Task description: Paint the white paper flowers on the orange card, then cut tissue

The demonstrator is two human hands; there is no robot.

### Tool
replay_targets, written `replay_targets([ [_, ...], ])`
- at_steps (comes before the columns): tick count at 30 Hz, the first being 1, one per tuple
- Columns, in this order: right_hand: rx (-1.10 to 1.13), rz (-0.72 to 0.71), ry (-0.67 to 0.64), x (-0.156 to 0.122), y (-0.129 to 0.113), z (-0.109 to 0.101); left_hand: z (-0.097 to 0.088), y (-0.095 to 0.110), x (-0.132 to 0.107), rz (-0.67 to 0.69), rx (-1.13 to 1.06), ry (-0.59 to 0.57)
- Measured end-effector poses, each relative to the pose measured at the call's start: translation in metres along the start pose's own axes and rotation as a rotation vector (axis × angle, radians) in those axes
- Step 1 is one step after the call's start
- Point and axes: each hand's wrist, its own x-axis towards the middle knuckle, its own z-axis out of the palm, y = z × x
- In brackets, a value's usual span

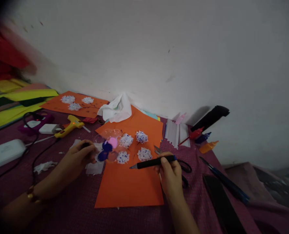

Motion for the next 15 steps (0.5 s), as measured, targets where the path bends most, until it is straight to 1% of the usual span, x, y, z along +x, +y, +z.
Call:
replay_targets([
  [2, -0.072, -0.009, 0.018, 0.004, 0.005, -0.004, -0.003, 0.001, 0.003, -0.019, -0.044, 0.018],
  [5, -0.205, -0.028, -0.012, 0.007, 0.015, -0.006, -0.002, 0.004, 0.002, -0.037, -0.081, 0.011],
  [8, -0.266, -0.044, -0.053, 0.007, 0.02, -0.006, 0.004, 0.012, -0.004, -0.065, -0.035, -0.013],
  [11, -0.299, -0.064, -0.081, 0.005, 0.021, -0.003, 0.008, 0.019, -0.008, -0.079, 0.01, -0.021],
  [15, -0.362, -0.087, -0.114, 0.005, 0.02, -0.002, 0.005, 0.012, -0.006, -0.071, -0.036, -0.004],
])
